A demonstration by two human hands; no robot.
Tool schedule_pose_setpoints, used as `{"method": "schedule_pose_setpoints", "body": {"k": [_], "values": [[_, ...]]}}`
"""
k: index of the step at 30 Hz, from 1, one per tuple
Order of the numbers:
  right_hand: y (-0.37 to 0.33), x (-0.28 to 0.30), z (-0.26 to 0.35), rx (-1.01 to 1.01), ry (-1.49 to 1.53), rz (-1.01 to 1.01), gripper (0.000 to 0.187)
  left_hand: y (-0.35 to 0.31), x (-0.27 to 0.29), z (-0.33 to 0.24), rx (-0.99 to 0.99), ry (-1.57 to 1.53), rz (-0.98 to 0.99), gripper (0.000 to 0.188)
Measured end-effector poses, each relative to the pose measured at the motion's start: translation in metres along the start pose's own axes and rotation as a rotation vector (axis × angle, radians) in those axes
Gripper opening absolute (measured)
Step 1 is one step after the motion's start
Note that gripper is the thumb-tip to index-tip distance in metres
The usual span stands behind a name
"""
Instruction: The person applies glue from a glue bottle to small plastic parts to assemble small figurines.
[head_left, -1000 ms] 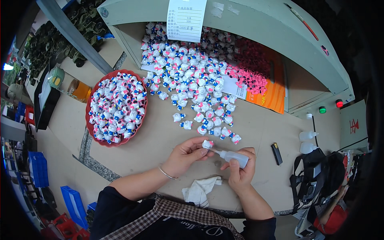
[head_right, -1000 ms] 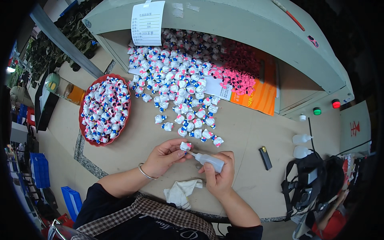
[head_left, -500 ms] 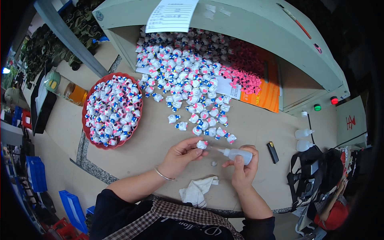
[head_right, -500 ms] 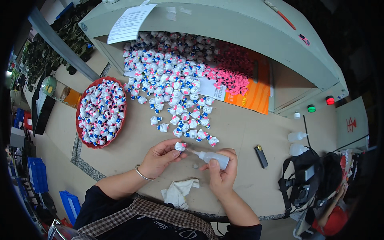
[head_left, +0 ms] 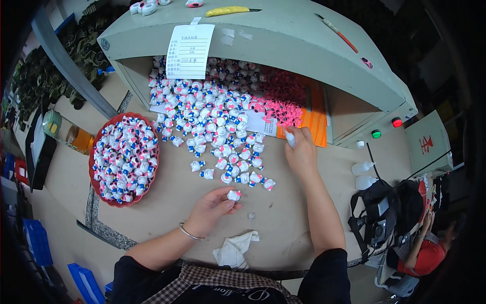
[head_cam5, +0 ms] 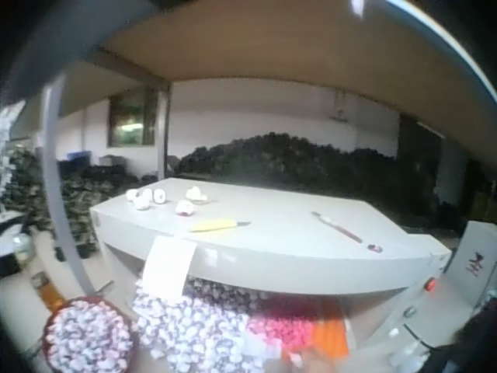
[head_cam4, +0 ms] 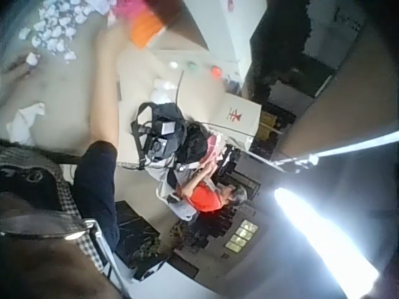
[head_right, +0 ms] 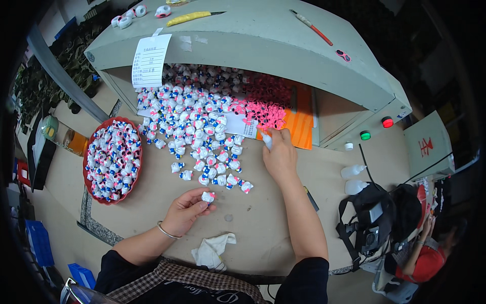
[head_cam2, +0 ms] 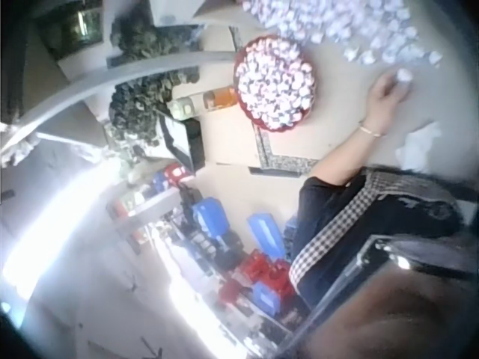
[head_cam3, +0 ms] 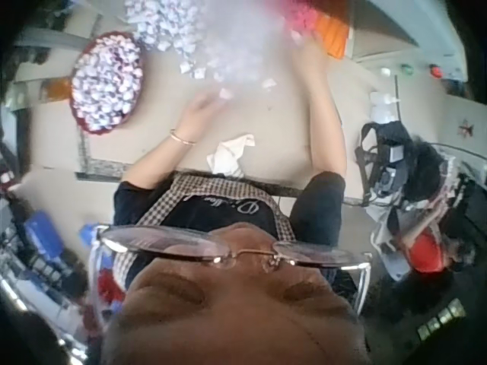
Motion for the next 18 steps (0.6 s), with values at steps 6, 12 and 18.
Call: {"method": "schedule_pose_setpoints", "body": {"k": [6, 12, 18], "values": [[0.001, -0.024, 0.006, 0.079, -0.173, 0.163, 0.032, 0.000, -0.001, -0.002, 0.022, -0.016, -0.002, 0.036], [-0.005, -0.034, 0.007, 0.257, -0.357, 0.211, 0.022, -0.001, -0.002, -0.001, 0.024, 0.004, 0.011, 0.036], [-0.023, 0.015, 0.018, 0.227, 0.131, -0.035, 0.015, 0.000, -0.001, 0.001, 0.023, -0.025, 0.017, 0.036]]}}
Point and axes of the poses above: each hand's wrist, its own y-axis towards the middle knuckle, its own x-axis out of the back of the hand, z = x × y, the point moved 10 cm from there along y, towards the middle knuckle, and after that the axes turned 6 degrees about y, right-handed, at the moved point
